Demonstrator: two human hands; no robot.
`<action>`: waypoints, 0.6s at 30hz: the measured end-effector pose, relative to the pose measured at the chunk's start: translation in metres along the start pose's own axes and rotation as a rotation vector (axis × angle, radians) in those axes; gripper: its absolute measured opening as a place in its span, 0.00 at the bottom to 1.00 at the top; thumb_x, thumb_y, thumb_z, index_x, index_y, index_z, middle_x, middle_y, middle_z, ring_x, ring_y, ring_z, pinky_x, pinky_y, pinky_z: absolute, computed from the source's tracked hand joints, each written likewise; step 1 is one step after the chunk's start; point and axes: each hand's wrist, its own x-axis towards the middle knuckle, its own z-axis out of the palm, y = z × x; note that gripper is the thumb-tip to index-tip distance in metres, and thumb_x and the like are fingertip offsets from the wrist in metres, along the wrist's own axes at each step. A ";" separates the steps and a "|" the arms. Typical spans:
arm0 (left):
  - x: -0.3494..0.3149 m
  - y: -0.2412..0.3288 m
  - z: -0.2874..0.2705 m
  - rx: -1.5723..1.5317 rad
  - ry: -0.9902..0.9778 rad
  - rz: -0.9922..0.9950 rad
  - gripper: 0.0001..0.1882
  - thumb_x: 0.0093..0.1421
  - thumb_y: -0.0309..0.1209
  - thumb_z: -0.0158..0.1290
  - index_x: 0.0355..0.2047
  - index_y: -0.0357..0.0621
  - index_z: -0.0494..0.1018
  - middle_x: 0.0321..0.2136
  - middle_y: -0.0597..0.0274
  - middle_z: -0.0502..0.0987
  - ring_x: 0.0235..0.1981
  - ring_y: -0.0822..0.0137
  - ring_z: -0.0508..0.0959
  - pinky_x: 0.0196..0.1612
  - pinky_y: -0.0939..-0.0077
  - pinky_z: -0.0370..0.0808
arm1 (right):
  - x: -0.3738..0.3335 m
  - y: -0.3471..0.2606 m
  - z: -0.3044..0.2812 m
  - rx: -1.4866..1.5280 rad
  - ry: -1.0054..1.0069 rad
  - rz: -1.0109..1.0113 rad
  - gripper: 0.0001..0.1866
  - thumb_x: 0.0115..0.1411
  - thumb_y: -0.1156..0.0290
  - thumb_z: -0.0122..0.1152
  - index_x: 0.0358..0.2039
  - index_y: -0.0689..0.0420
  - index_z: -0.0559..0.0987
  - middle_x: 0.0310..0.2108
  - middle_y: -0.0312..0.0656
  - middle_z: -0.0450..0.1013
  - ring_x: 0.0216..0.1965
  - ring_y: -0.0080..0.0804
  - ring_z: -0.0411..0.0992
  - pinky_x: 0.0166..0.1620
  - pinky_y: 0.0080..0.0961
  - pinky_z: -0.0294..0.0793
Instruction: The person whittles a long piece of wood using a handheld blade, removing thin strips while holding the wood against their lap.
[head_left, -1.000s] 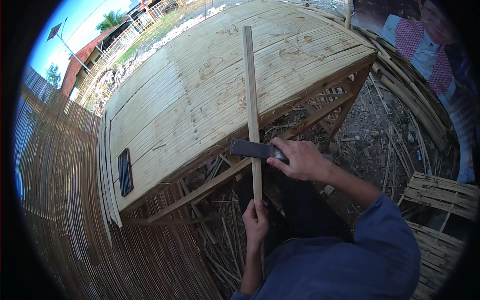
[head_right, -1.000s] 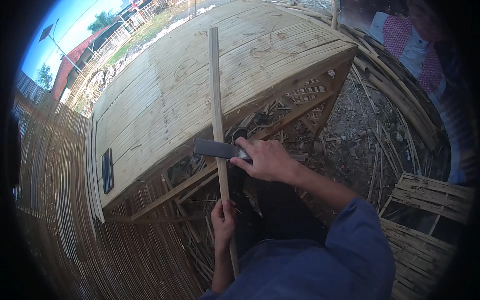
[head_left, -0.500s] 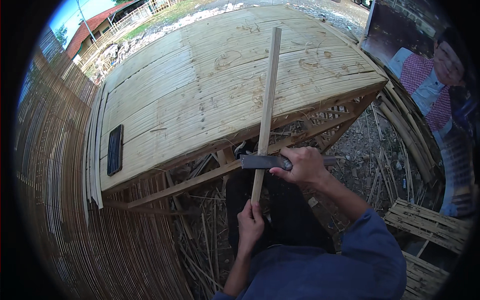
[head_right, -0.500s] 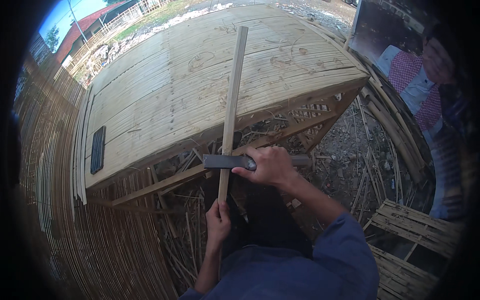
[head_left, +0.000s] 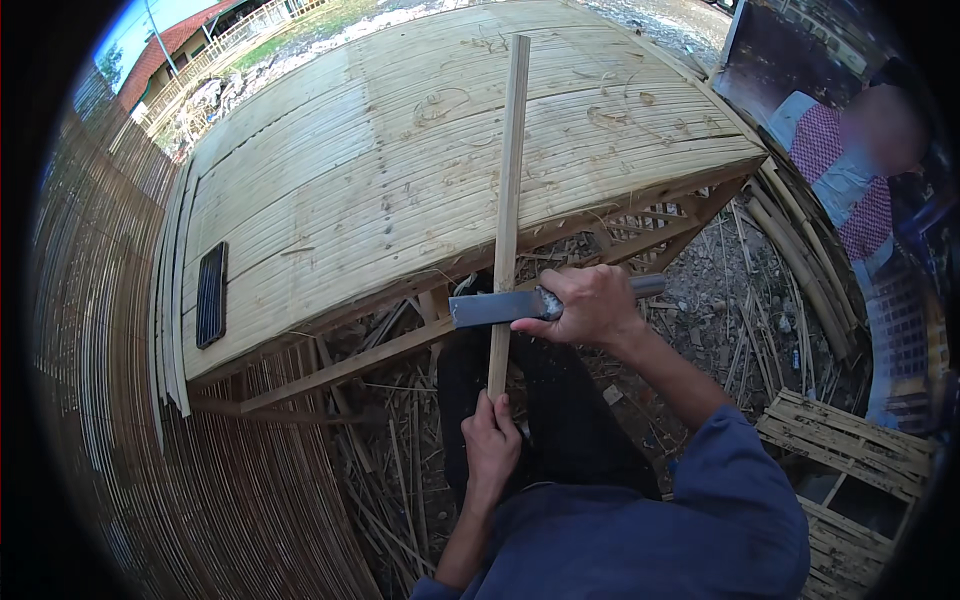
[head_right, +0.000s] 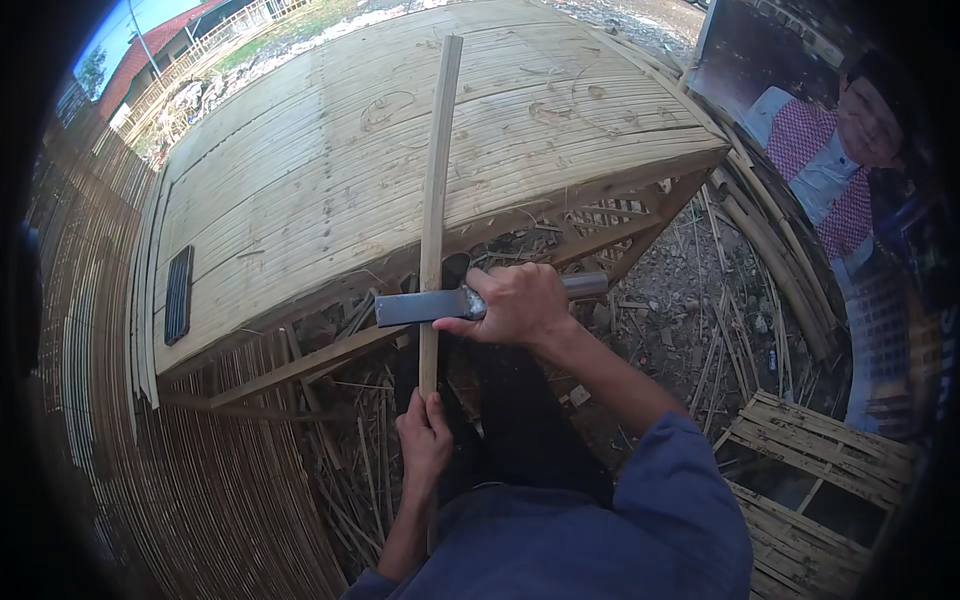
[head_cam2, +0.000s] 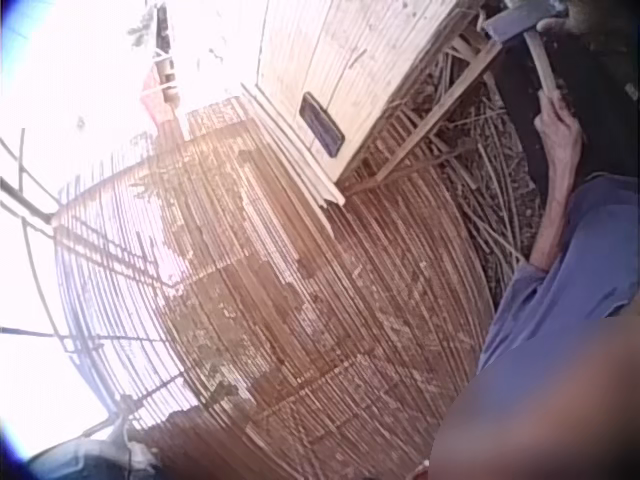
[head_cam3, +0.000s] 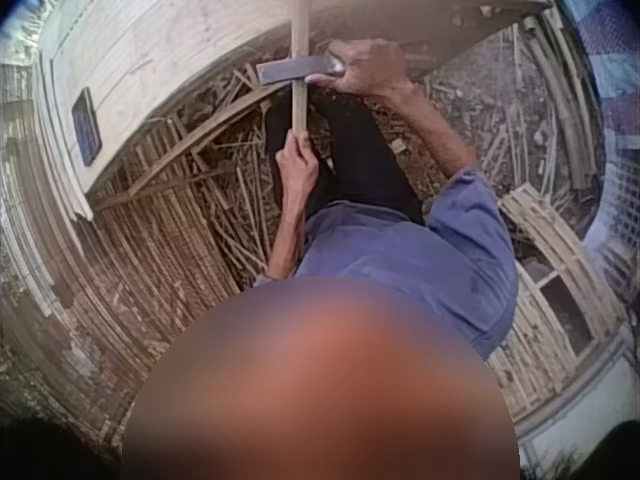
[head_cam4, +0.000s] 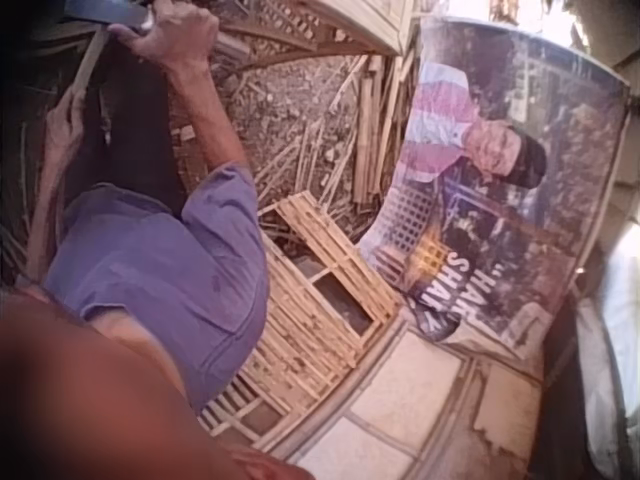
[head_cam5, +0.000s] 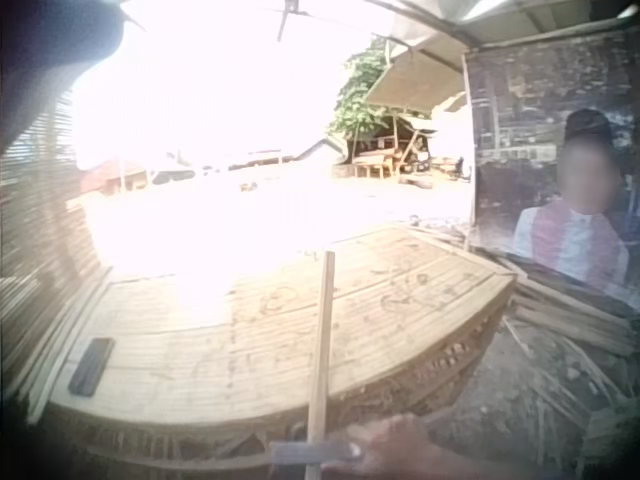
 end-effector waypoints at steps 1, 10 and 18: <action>0.001 0.003 -0.001 0.005 -0.021 -0.023 0.11 0.64 0.31 0.42 0.29 0.36 0.65 0.12 0.46 0.65 0.15 0.50 0.70 0.17 0.61 0.61 | 0.001 0.000 0.000 0.000 -0.009 -0.006 0.38 0.45 0.25 0.47 0.16 0.54 0.72 0.11 0.40 0.69 0.15 0.39 0.73 0.19 0.35 0.72; 0.002 -0.007 -0.001 -0.050 -0.061 -0.085 0.12 0.64 0.32 0.42 0.29 0.35 0.67 0.14 0.44 0.69 0.19 0.46 0.74 0.20 0.62 0.65 | 0.001 -0.009 0.003 0.055 -0.043 -0.039 0.38 0.47 0.26 0.45 0.17 0.55 0.72 0.11 0.42 0.69 0.14 0.38 0.73 0.18 0.33 0.72; 0.000 -0.016 -0.001 -0.138 -0.061 -0.077 0.13 0.65 0.34 0.41 0.30 0.35 0.68 0.16 0.48 0.71 0.18 0.52 0.75 0.21 0.66 0.67 | -0.025 -0.020 0.003 0.064 -0.068 -0.189 0.37 0.44 0.27 0.50 0.15 0.54 0.70 0.11 0.40 0.68 0.13 0.38 0.71 0.17 0.31 0.70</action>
